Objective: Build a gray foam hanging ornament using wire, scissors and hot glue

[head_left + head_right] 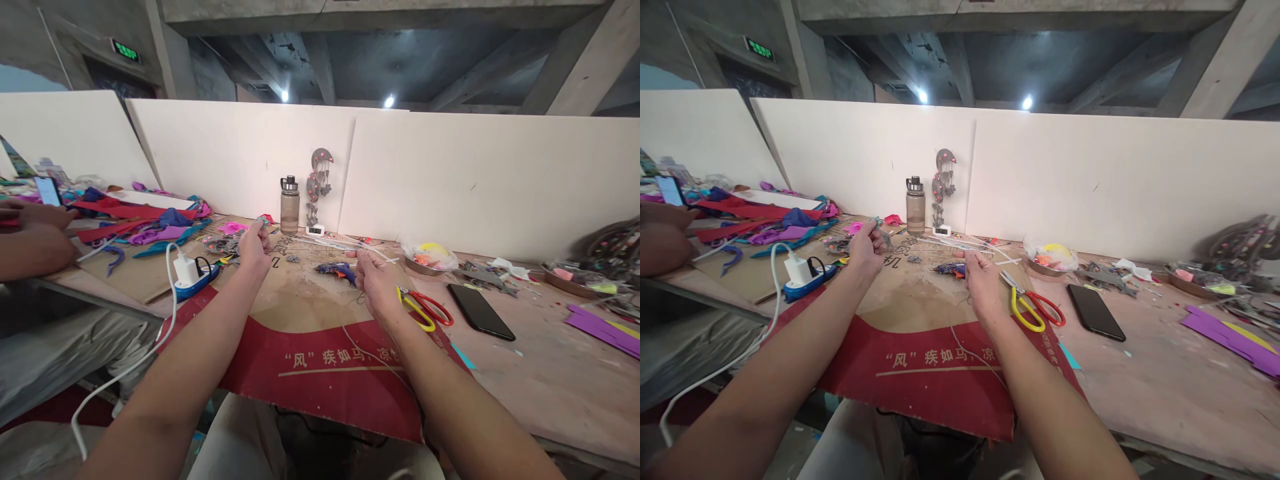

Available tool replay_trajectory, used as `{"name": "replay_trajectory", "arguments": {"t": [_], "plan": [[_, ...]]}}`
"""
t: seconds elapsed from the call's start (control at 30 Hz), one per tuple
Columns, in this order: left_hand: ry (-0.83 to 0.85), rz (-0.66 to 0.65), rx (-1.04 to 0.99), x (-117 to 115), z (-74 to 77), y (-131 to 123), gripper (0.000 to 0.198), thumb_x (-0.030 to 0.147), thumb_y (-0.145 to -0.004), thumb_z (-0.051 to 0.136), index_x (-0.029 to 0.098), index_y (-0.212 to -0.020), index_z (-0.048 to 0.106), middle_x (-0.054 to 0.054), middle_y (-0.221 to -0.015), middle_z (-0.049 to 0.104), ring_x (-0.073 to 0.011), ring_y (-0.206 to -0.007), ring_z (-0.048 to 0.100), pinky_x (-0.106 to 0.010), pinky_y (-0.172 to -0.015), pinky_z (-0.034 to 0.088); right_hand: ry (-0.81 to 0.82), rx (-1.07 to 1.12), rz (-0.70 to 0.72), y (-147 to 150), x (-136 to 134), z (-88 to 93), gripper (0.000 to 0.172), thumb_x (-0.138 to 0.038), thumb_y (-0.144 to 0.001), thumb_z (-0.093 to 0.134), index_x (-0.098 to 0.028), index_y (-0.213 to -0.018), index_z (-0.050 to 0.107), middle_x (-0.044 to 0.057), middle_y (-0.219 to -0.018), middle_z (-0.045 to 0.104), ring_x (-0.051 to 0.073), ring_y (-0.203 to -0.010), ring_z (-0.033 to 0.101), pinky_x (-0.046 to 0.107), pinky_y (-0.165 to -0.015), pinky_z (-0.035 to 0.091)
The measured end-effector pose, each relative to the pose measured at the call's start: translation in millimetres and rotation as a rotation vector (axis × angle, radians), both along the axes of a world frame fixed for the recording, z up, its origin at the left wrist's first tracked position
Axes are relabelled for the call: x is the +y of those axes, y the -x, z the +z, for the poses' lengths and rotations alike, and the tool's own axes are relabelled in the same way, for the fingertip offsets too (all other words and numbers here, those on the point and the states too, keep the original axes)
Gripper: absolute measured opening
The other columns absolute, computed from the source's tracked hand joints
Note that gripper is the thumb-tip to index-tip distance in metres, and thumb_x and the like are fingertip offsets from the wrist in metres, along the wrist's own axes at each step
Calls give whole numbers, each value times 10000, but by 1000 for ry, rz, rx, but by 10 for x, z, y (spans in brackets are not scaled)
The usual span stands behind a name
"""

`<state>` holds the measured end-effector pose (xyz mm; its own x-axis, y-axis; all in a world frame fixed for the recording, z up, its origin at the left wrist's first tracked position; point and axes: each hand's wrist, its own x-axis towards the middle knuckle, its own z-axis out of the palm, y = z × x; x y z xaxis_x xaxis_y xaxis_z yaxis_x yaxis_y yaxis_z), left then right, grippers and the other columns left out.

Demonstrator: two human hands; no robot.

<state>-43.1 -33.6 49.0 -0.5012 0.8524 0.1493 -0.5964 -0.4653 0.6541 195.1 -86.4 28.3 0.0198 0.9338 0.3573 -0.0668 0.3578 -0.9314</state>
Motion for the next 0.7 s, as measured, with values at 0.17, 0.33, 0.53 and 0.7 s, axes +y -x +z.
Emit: {"name": "replay_trajectory", "arguments": {"t": [0.17,0.33,0.53,0.7], "plan": [[19,-107,-55,3,9,102,188,215,-769,597,176,-674,441,98,-449,369,-21,-310,247,-166,-326,147,-21,265,-43,-26,-56,120,323,-489,-728,647,-180,-818,619,-117,-479,222,56,-405,180,213,-395,153],[59,-7,161,17,-1,67,207,228,-725,616,176,-632,439,78,-451,420,-26,-295,241,-187,-317,95,-121,398,-101,-156,-41,213,296,-464,-737,642,-186,-828,599,-119,-507,192,56,-419,138,211,-396,125],[126,133,194,74,-45,162,234,212,-736,580,184,-586,404,76,-440,403,-39,-315,269,-191,-337,113,-187,592,-201,-533,58,327,220,-405,-754,633,-214,-819,544,-121,-499,167,71,-442,81,204,-394,110],[160,396,373,137,-68,215,243,125,-743,590,146,-529,478,56,-455,461,-42,-423,359,-156,-408,237,-219,540,-134,-558,15,382,240,-425,-750,646,-213,-823,562,-117,-511,161,66,-435,81,208,-388,98]]}}
